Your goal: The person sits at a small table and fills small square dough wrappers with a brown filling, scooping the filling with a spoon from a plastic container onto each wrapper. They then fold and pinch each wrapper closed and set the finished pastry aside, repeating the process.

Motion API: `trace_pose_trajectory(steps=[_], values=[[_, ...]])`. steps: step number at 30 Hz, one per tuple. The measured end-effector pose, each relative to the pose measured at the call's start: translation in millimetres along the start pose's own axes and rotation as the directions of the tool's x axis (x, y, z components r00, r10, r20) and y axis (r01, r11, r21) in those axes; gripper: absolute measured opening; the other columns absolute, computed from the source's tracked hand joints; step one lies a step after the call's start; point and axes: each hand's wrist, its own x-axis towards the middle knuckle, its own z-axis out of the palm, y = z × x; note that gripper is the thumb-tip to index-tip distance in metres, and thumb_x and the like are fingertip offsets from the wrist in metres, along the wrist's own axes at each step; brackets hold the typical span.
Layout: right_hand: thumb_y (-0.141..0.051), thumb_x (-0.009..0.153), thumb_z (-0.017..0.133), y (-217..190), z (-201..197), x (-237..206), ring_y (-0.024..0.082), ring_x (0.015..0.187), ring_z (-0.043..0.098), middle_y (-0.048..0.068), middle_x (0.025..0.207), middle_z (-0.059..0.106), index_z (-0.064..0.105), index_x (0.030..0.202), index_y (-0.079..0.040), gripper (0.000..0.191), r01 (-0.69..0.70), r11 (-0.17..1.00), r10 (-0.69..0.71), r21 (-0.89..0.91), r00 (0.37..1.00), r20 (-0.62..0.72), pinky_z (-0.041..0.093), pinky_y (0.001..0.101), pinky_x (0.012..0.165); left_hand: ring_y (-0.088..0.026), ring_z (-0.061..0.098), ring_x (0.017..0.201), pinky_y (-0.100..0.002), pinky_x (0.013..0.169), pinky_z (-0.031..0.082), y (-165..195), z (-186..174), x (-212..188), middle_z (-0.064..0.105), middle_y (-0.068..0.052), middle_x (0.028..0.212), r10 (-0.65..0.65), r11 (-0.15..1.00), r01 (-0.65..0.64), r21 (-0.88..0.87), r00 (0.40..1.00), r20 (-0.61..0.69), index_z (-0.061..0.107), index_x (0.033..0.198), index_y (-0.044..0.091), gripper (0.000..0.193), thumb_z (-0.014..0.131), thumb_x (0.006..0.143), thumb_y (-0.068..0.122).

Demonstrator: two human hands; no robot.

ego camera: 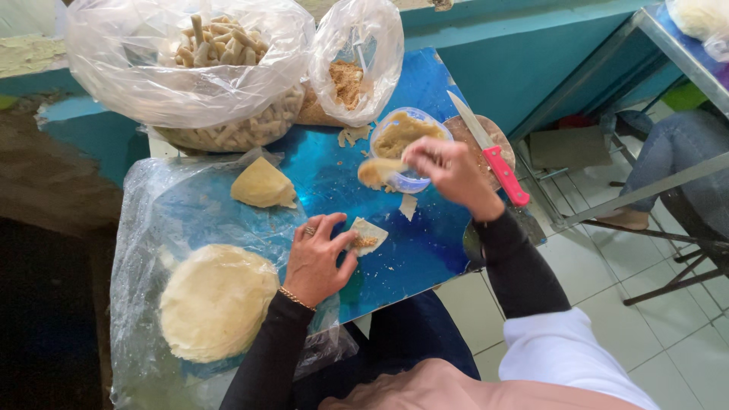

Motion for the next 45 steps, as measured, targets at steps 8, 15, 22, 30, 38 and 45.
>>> trace_pose_trajectory(steps=[8,15,22,30,38,45], values=[[-0.017,0.103,0.069,39.8,22.4,151.2,0.020,0.080,0.065,0.005,0.088,0.068,0.077,0.100,-0.011,0.010,0.071,0.802,-0.310,-0.594,0.898,-0.311,0.051,0.0354,0.070,-0.029,0.059,0.109,-0.045,0.096,0.041,-5.6,-12.6,-4.3,0.064,-0.006,0.109,-0.062,0.997,0.065,0.047,0.996,-0.057,0.072,0.097,0.014,0.019,0.073,0.081,0.023],[-0.021,0.090,0.073,0.3,67.4,114.2,0.029,0.111,0.055,0.009,0.118,0.062,0.073,0.117,-0.009,0.029,0.299,0.502,-0.601,-0.812,0.795,-0.079,0.045,0.0442,0.084,-0.029,0.059,0.099,-0.046,0.088,0.040,-16.5,-11.3,-10.8,0.059,-0.005,0.093,-0.105,0.992,0.109,0.058,0.993,-0.057,0.065,0.083,0.014,0.018,0.078,0.075,0.024],[-0.027,0.087,0.078,-43.3,78.7,-78.7,0.026,0.082,0.068,0.004,0.090,0.066,0.073,0.090,-0.014,0.014,0.128,0.810,-0.186,-0.572,0.982,-0.044,0.053,0.0387,0.069,-0.027,0.060,0.094,-0.044,0.082,0.041,-13.0,-2.2,-14.4,0.060,-0.004,0.091,-0.099,0.995,0.100,0.025,0.993,-0.061,0.063,0.083,0.015,0.014,0.076,0.079,0.020],[-0.020,0.087,0.077,-27.8,93.3,-106.2,0.022,0.072,0.069,0.004,0.092,0.068,0.073,0.093,-0.010,0.012,-0.085,0.942,0.042,-0.325,0.990,-0.138,0.055,0.0341,0.066,-0.026,0.063,0.089,-0.043,0.079,0.042,-0.3,5.2,-12.0,0.064,-0.002,0.086,-0.094,0.996,0.094,-0.003,0.994,-0.051,0.062,0.087,0.014,0.010,0.071,0.084,0.016],[-0.012,0.086,0.077,-29.6,104.4,-110.1,0.024,0.090,0.070,0.004,0.105,0.073,0.069,0.105,-0.009,0.020,0.081,0.960,-0.141,-0.270,0.968,-0.210,0.056,0.0352,0.076,-0.024,0.065,0.092,-0.040,0.082,0.044,1.2,4.6,-10.1,0.069,-0.001,0.092,-0.066,0.987,0.059,-0.151,0.997,-0.039,0.063,0.097,0.012,0.018,0.074,0.083,0.015],[-0.014,0.087,0.078,-35.6,107.8,-113.7,0.023,0.099,0.068,0.002,0.106,0.074,0.070,0.118,-0.007,0.033,0.218,0.812,-0.314,-0.542,0.945,-0.090,0.050,0.0391,0.083,-0.024,0.062,0.097,-0.041,0.083,0.044,-2.0,4.4,-7.5,0.068,0.000,0.098,0.086,0.996,-0.086,-0.006,0.996,-0.009,0.066,0.097,0.013,0.020,0.077,0.082,0.022]])
